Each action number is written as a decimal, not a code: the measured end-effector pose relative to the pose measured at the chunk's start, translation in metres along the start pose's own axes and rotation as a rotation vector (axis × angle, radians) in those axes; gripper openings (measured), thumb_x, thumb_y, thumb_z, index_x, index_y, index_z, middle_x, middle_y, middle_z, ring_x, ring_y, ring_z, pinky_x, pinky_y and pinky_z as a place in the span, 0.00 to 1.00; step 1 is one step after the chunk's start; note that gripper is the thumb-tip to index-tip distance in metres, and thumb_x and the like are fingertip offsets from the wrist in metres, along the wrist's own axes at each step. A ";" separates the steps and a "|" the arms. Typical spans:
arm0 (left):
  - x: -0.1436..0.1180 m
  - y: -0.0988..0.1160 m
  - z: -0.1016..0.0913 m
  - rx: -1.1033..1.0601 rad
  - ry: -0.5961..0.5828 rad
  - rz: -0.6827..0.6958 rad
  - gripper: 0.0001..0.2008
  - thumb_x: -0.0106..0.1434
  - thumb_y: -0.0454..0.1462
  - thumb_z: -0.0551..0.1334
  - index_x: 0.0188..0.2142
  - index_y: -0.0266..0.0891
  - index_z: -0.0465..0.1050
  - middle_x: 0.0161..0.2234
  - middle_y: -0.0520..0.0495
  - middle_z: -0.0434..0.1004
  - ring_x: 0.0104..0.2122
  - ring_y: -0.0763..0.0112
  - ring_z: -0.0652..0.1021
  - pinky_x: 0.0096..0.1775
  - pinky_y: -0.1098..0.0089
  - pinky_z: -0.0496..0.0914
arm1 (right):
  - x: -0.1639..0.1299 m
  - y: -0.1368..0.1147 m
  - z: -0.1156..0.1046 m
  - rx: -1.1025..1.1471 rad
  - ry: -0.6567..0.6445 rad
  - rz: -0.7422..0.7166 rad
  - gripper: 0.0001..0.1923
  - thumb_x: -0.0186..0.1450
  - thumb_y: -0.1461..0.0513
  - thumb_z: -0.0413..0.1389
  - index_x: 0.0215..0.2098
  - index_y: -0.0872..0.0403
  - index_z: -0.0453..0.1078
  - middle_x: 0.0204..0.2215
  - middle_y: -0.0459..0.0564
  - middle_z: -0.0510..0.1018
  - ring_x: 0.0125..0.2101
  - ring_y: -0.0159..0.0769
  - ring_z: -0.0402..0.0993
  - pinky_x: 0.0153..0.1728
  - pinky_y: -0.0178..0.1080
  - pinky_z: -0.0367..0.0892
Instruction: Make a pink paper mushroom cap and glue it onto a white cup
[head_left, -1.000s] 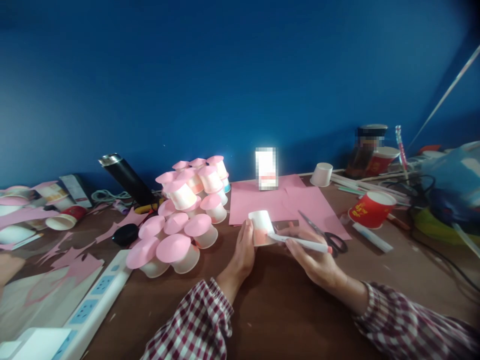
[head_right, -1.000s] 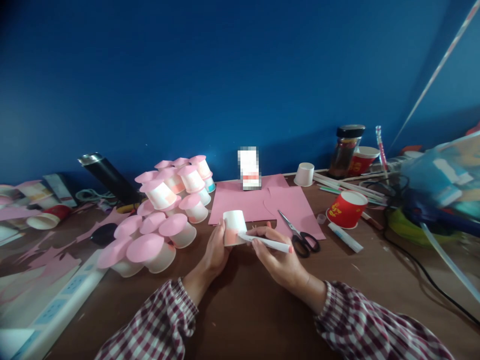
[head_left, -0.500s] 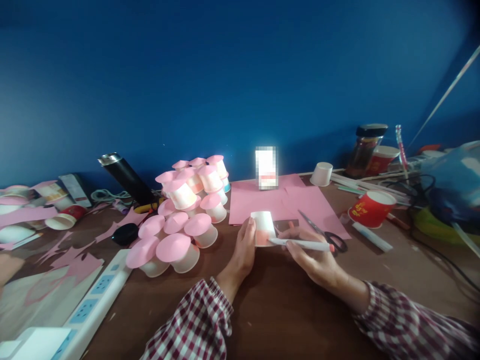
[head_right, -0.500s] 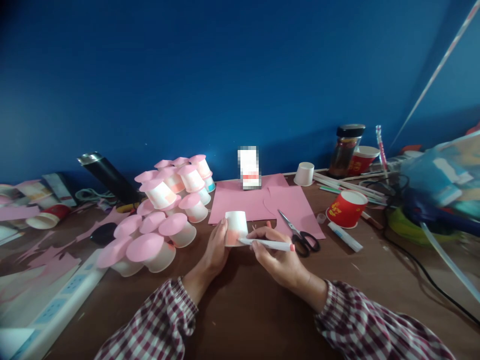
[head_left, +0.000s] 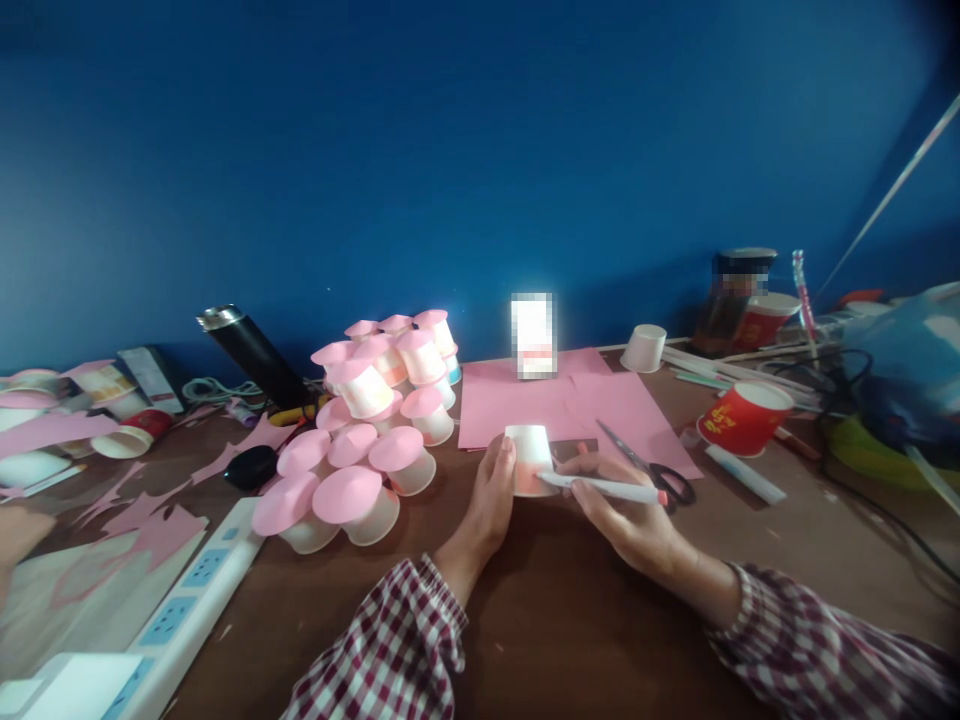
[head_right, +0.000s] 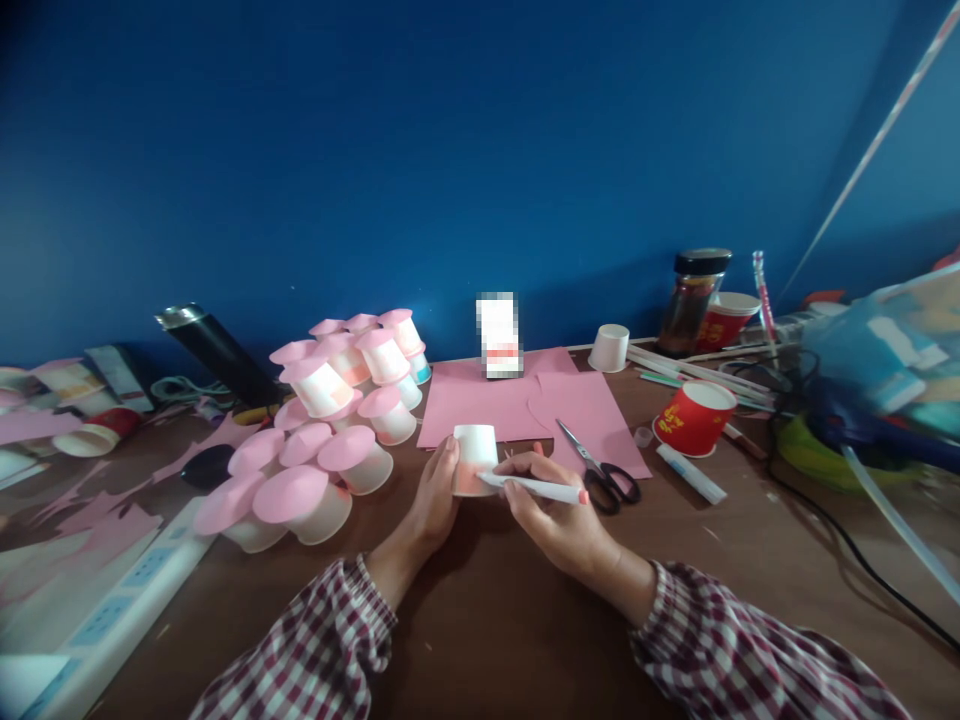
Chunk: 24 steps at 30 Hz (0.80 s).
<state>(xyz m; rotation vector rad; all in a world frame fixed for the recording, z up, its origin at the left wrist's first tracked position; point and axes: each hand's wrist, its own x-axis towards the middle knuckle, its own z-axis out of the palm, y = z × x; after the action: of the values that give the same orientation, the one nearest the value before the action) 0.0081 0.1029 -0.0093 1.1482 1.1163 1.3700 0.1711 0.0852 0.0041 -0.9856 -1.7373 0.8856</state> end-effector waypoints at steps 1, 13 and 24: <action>0.000 0.000 0.000 0.003 0.007 0.005 0.19 0.63 0.47 0.52 0.40 0.36 0.72 0.41 0.42 0.77 0.46 0.60 0.73 0.46 0.66 0.67 | 0.000 0.000 0.000 -0.013 -0.016 -0.007 0.07 0.62 0.61 0.52 0.35 0.55 0.70 0.25 0.49 0.75 0.23 0.33 0.69 0.23 0.34 0.65; 0.001 -0.005 -0.002 0.066 0.052 0.003 0.18 0.63 0.47 0.53 0.42 0.37 0.72 0.44 0.43 0.75 0.49 0.61 0.70 0.50 0.68 0.63 | 0.000 -0.001 -0.001 0.081 -0.091 0.035 0.07 0.62 0.61 0.51 0.32 0.55 0.70 0.20 0.45 0.71 0.21 0.30 0.66 0.22 0.33 0.63; 0.001 -0.006 -0.004 0.066 0.026 0.002 0.18 0.64 0.46 0.52 0.43 0.38 0.72 0.44 0.44 0.76 0.47 0.62 0.72 0.49 0.68 0.64 | 0.001 0.000 -0.002 0.093 -0.086 0.054 0.08 0.63 0.60 0.51 0.32 0.55 0.69 0.20 0.45 0.71 0.21 0.30 0.66 0.23 0.33 0.62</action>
<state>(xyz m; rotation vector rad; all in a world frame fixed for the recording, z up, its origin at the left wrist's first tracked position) 0.0050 0.1047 -0.0158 1.1827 1.1867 1.3616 0.1726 0.0862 0.0048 -0.9491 -1.7315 1.0485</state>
